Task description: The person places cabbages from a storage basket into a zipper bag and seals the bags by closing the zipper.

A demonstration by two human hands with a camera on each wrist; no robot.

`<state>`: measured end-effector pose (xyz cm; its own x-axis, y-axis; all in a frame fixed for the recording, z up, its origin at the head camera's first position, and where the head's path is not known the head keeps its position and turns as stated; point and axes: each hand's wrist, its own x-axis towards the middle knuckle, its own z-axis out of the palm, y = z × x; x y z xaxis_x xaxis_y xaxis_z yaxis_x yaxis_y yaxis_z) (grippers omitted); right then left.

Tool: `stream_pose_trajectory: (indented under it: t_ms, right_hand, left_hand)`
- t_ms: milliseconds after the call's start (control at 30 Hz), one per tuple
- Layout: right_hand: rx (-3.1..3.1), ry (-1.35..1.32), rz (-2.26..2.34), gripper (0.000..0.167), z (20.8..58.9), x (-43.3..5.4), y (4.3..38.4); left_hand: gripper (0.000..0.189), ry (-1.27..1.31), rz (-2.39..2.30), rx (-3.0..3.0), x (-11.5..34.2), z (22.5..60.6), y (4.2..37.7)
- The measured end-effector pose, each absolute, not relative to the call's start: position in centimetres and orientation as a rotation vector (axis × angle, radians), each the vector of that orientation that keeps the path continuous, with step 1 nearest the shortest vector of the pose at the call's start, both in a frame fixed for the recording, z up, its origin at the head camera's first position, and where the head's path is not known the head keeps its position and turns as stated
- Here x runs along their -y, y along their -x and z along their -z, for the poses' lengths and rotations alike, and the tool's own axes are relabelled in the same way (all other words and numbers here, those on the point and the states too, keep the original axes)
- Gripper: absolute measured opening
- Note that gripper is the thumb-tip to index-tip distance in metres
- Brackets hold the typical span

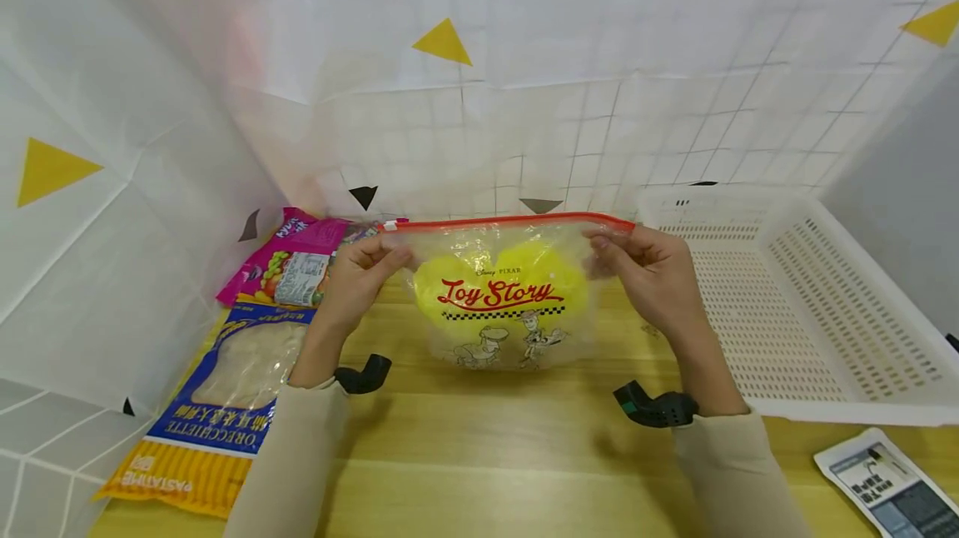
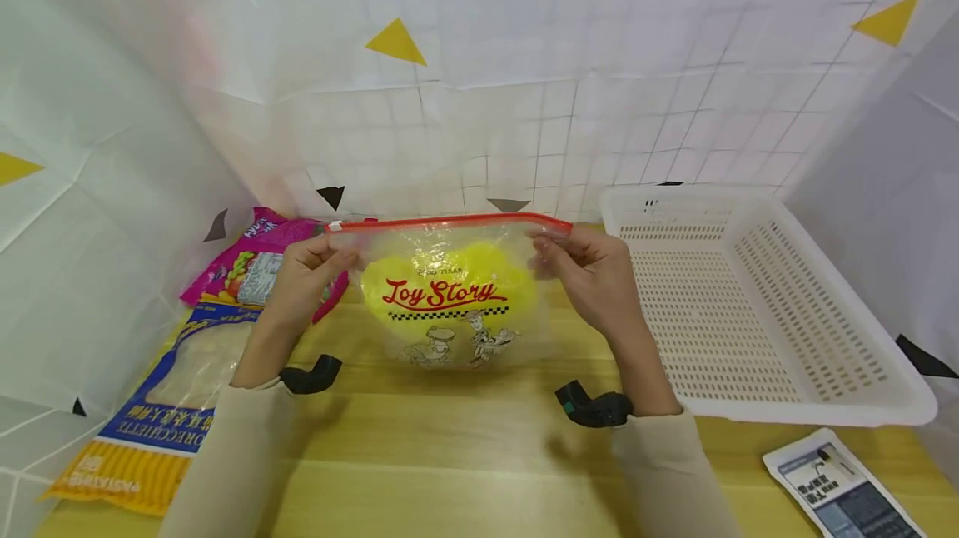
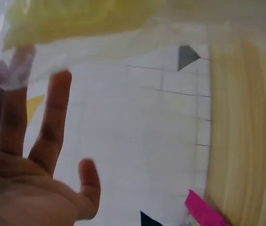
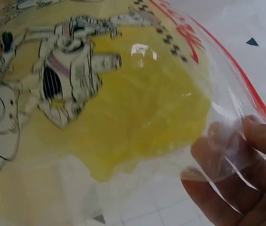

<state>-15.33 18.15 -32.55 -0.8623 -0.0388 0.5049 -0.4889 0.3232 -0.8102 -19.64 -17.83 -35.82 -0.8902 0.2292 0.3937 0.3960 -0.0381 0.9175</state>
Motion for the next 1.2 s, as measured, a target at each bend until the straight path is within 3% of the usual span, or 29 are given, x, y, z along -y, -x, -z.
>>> stream_pose_trajectory:
  t_ms: [133, 333, 633, 833, 933, 1033, 1200]
  right_hand:
    - [2.216, -0.487, -1.755, 0.022, 32.5, -18.2, 15.2]
    - [2.437, -0.288, -1.932, 0.036, 36.3, -18.3, 16.9]
    - [2.681, -0.12, -1.689, 0.067, 41.0, -18.8, 18.4]
    - [2.737, -0.267, -1.369, 0.071, 41.4, -19.0, 18.0]
    - [2.712, -0.495, -1.224, 0.065, 41.2, -18.7, 17.7]
    - [2.725, -0.706, -1.131, 0.059, 41.0, -18.2, 17.4]
    - [2.788, -0.881, -1.133, 0.053, 41.2, -17.8, 17.1]
  left_hand:
    - [0.024, 0.687, 2.113, 2.16, 18.7, 35.3, 19.4]
    - [0.017, 0.362, 2.172, 2.443, 18.6, 37.9, 21.2]
    - [0.061, 0.198, 1.93, 2.798, 17.5, 41.5, 21.4]
    - [0.083, 0.279, 1.623, 2.818, 16.8, 41.5, 20.8]
    - [0.074, 0.44, 1.467, 2.757, 16.4, 41.4, 20.6]
    - [0.052, 0.614, 1.331, 2.722, 16.1, 41.4, 20.4]
    - [0.03, 0.787, 1.262, 2.775, 16.0, 41.6, 20.1]
